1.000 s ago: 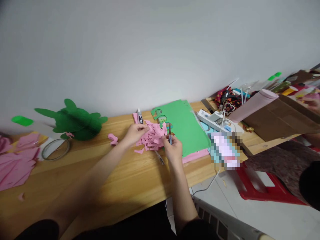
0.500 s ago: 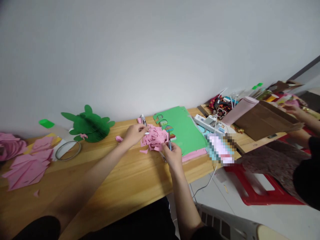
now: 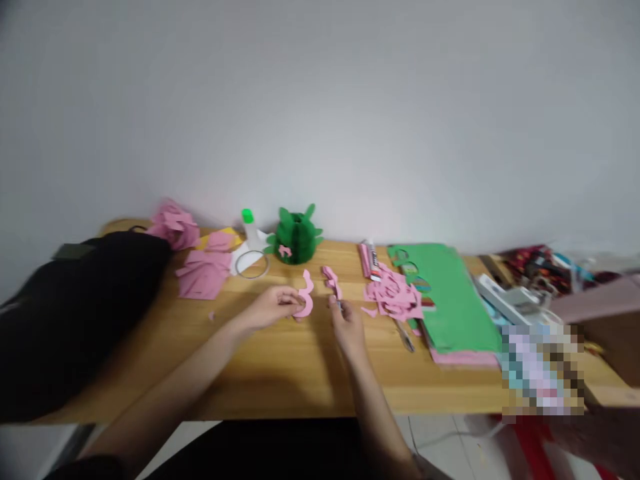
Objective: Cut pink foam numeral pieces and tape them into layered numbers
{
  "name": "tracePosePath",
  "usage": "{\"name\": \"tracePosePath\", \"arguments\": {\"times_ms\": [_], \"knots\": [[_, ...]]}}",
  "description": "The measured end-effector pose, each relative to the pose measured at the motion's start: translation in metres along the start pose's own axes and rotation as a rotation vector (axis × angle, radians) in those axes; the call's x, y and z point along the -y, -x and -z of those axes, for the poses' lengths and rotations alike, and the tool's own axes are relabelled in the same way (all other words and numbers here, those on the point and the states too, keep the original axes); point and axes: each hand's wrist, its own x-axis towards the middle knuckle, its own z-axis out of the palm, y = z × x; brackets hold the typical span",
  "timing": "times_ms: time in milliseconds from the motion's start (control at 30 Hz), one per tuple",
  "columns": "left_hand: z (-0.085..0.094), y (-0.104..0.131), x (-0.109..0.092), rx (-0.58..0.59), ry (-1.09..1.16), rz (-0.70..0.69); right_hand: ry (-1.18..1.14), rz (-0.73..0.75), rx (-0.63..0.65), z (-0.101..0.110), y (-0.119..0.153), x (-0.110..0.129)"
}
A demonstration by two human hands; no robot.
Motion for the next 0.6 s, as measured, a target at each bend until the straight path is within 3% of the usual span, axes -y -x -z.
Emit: {"name": "tracePosePath", "arguments": {"times_ms": [100,233,400,500,600], "knots": [[0.017,0.006,0.002,-0.085,0.041,0.039,0.06,0.024,-0.027,-0.01,-0.009,-0.001],[0.023,0.007,0.012,-0.13,0.041,0.065,0.184,0.081,-0.229,-0.008,-0.015,-0.008],[0.022,0.014,0.023,-0.031,-0.018,0.118,0.407,0.132,-0.453,0.019,-0.007,-0.021],[0.02,0.018,0.023,0.0,-0.056,0.134,0.54,0.133,-0.469,0.04,0.007,-0.035],[0.014,0.02,0.022,-0.04,-0.108,0.114,0.641,0.152,-0.432,0.058,0.021,-0.051]]}}
